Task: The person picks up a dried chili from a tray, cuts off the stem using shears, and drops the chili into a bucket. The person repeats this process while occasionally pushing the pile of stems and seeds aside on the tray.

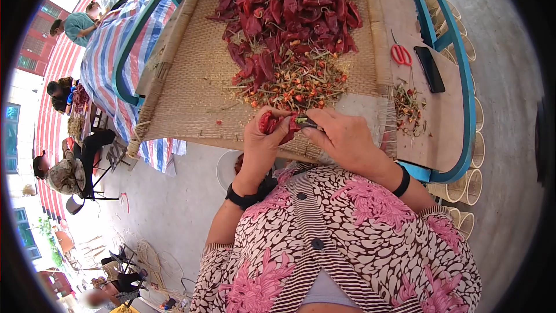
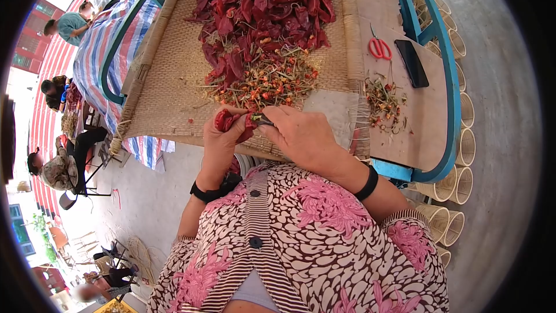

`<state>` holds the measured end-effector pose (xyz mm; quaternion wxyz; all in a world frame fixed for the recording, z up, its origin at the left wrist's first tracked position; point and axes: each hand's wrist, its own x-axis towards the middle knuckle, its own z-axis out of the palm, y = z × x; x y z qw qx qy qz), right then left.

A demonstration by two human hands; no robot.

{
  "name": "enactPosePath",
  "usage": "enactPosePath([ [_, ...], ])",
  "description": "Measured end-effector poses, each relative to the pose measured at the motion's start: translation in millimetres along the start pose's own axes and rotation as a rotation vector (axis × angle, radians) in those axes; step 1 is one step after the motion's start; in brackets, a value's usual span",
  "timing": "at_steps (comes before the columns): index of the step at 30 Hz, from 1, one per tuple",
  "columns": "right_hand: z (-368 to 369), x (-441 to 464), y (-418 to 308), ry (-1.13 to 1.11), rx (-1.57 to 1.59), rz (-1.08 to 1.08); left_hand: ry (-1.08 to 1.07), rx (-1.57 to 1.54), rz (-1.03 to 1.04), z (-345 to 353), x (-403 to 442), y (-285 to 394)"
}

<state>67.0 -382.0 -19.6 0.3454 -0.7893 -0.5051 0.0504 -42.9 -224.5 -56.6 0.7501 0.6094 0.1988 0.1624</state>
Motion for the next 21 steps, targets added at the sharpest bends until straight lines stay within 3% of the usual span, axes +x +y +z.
enactPosePath([
  [5, 4.0, 3.7, -1.5, 0.008, 0.155, 0.106, 0.108, -0.248, -0.022, 10.8, -4.3, 1.3],
  [8, 4.1, 4.5, -1.8, 0.058, 0.135, 0.107, 0.068, -0.077, 0.062, 15.7, -4.4, 9.9],
  [10, 7.2, 2.9, 2.9, 0.051, 0.146, 0.089, 0.005, -0.161, -0.020, 8.2, -3.7, 9.0],
  [13, 16.3, 0.5, 9.9, 0.023, 0.568, 0.100, -0.026, -0.259, -0.110, 3.6, -1.8, 4.5],
  [16, 4.0, 1.3, 7.5, -0.298, 1.088, 0.403, -0.105, -0.420, -0.128, -0.2, -1.6, 1.0],
  [19, -1.9, 0.8, 9.7, -0.469, 1.460, 0.596, -0.236, -0.524, -0.094, -8.8, 2.4, -5.6],
  [21, 0.0, -1.6, 13.0, -0.516, 1.579, 0.610, -0.293, -0.561, -0.076, -11.0, 6.8, -10.6],
])
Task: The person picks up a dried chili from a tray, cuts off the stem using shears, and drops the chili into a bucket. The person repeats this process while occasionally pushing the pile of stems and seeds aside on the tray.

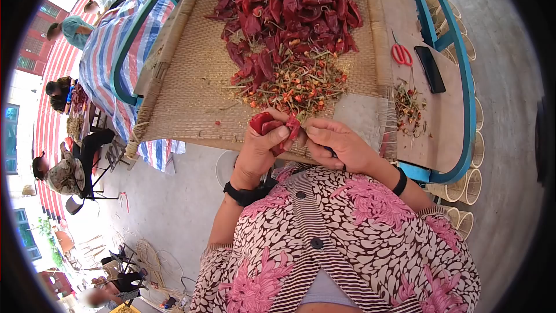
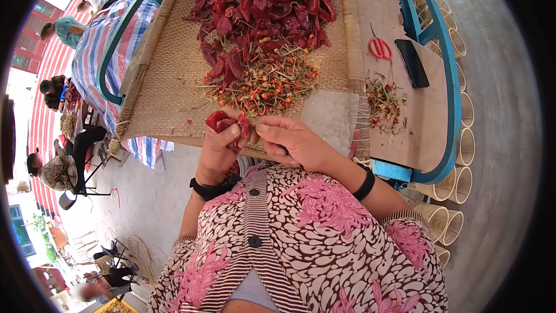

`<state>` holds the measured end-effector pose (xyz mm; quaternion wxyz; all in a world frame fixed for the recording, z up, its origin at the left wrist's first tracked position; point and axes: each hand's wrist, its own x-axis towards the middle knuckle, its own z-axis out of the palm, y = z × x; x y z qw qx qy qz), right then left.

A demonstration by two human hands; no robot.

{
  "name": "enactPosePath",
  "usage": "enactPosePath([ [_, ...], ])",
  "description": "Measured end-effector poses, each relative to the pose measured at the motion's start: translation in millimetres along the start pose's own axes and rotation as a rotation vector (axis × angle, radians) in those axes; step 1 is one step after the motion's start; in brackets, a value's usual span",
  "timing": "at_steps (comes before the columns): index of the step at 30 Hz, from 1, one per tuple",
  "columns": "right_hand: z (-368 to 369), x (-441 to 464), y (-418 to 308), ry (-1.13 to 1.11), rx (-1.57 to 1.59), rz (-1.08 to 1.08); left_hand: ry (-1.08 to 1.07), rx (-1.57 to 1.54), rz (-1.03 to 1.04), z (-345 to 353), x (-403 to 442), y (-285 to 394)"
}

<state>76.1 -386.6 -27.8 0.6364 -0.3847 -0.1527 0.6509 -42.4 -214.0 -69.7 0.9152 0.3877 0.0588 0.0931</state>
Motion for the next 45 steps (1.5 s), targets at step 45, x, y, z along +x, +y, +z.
enactPosePath([
  [45, -62.4, 18.1, -4.1, 0.276, 0.722, 0.094, 0.777, 0.954, -0.392, -164.4, -144.2, 1.0],
])
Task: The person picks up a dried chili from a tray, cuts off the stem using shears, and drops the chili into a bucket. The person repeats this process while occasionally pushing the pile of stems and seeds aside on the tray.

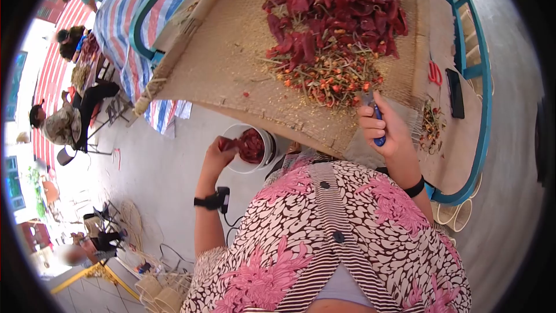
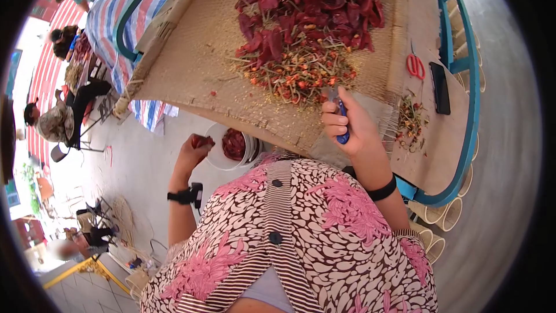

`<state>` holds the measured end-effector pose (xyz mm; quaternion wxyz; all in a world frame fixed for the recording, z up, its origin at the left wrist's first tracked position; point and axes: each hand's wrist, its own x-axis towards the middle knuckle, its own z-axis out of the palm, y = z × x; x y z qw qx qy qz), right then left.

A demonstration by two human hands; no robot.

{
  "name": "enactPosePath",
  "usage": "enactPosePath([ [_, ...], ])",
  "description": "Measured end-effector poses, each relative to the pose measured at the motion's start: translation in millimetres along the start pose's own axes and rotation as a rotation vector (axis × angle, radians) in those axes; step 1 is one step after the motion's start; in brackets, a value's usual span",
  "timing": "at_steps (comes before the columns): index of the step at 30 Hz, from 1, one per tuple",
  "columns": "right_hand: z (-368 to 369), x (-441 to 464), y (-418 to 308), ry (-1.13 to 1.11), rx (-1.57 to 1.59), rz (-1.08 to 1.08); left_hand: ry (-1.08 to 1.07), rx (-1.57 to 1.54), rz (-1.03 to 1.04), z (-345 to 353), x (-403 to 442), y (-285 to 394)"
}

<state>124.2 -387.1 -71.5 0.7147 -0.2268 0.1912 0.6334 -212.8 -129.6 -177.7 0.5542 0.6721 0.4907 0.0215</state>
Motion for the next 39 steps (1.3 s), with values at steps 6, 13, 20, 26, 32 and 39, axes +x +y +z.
enactPosePath([
  [6, 7.2, 1.1, 3.0, -0.060, -0.055, 0.006, 0.162, 0.337, -0.037, 33.5, 84.0, -160.0],
  [13, 8.2, -15.3, 4.5, -0.019, -0.226, -0.133, -0.587, 0.796, 0.453, 13.7, 61.6, -46.2],
  [20, 19.0, -14.1, 17.4, 0.066, -0.424, -0.162, -0.513, 0.409, 0.463, 11.7, -32.5, 224.5],
  [26, 15.5, -12.3, 20.2, 0.083, -0.274, -0.150, -0.038, 0.680, 0.665, 85.7, 71.7, 251.7],
  [32, 9.7, -9.9, 15.3, 0.029, -0.091, -0.049, 0.245, 0.767, 0.643, 117.9, 117.6, 247.4],
  [39, 23.5, -18.1, 20.1, 0.084, -0.496, -0.278, 0.016, 0.063, 0.855, 102.2, 75.4, 245.7],
])
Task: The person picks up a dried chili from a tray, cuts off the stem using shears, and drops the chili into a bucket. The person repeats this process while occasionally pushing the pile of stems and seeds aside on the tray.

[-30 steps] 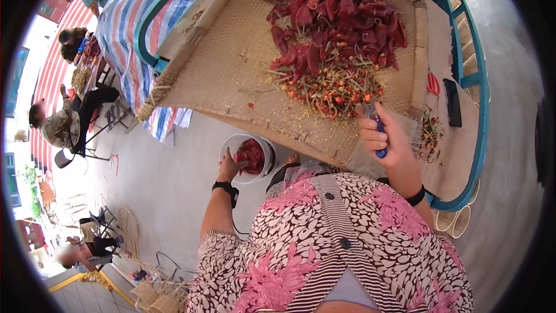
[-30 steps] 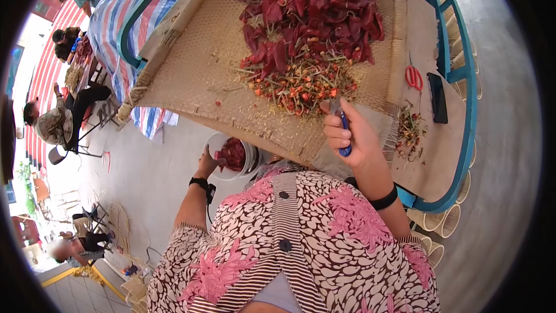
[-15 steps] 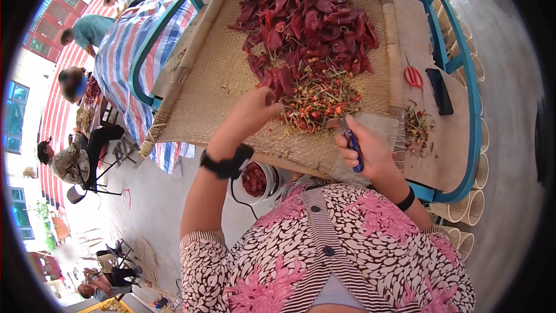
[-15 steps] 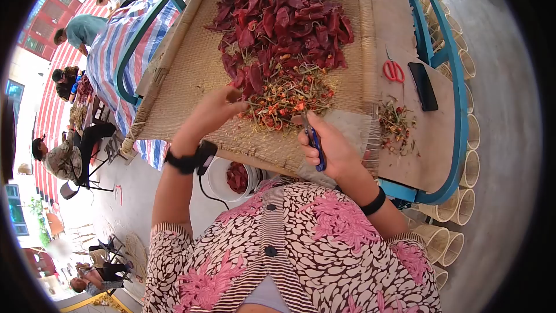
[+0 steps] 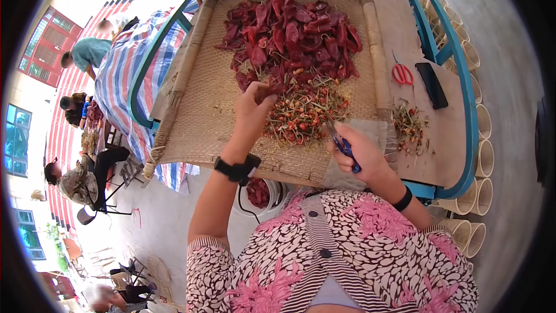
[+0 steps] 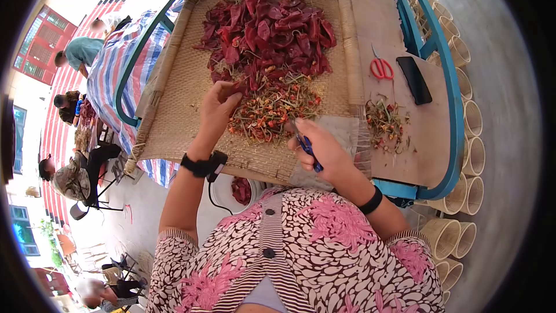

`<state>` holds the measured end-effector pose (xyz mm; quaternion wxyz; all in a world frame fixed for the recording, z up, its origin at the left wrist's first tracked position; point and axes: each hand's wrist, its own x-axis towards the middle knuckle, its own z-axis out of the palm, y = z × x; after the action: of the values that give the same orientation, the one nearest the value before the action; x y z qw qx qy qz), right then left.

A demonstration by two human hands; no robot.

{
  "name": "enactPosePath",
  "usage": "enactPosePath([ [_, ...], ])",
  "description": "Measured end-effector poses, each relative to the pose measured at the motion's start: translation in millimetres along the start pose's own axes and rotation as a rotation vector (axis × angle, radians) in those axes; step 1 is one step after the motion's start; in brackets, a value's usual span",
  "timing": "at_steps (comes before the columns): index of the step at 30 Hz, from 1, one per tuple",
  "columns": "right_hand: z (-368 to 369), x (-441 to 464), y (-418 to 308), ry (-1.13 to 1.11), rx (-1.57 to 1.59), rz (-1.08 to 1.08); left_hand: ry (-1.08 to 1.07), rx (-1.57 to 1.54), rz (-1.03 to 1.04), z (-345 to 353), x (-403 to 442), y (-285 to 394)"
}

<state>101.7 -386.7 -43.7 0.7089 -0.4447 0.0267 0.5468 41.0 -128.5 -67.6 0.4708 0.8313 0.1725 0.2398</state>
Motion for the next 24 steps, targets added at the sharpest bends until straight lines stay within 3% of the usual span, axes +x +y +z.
enactPosePath([
  [2, 10.7, -1.3, -0.9, 0.031, -0.326, -0.236, -0.012, -0.129, -0.047, -5.3, -22.9, 43.6],
  [4, 20.0, -5.7, -5.3, 0.003, -0.512, -0.314, 0.021, -0.053, 0.003, -6.7, -41.8, 62.9],
  [6, 28.0, -8.6, -4.4, -0.015, -0.671, -0.428, 0.063, 0.003, 0.150, -4.1, -49.2, 60.2],
  [12, 30.2, -9.0, 3.7, -0.014, -1.095, -0.776, 0.117, 0.166, 0.254, 1.5, -73.5, 65.9],
  [18, 29.1, -3.0, 13.5, 0.000, -1.126, -0.890, 0.151, 0.190, 0.265, 5.5, -88.8, 63.2],
  [21, 32.2, -11.6, 8.6, -0.022, -1.200, -0.790, 0.203, 0.135, 0.171, 10.3, -96.0, 60.4],
  [24, 28.5, -8.6, 16.3, -0.025, -1.211, -0.800, 0.221, 0.241, 0.220, 7.8, -97.9, 66.5],
])
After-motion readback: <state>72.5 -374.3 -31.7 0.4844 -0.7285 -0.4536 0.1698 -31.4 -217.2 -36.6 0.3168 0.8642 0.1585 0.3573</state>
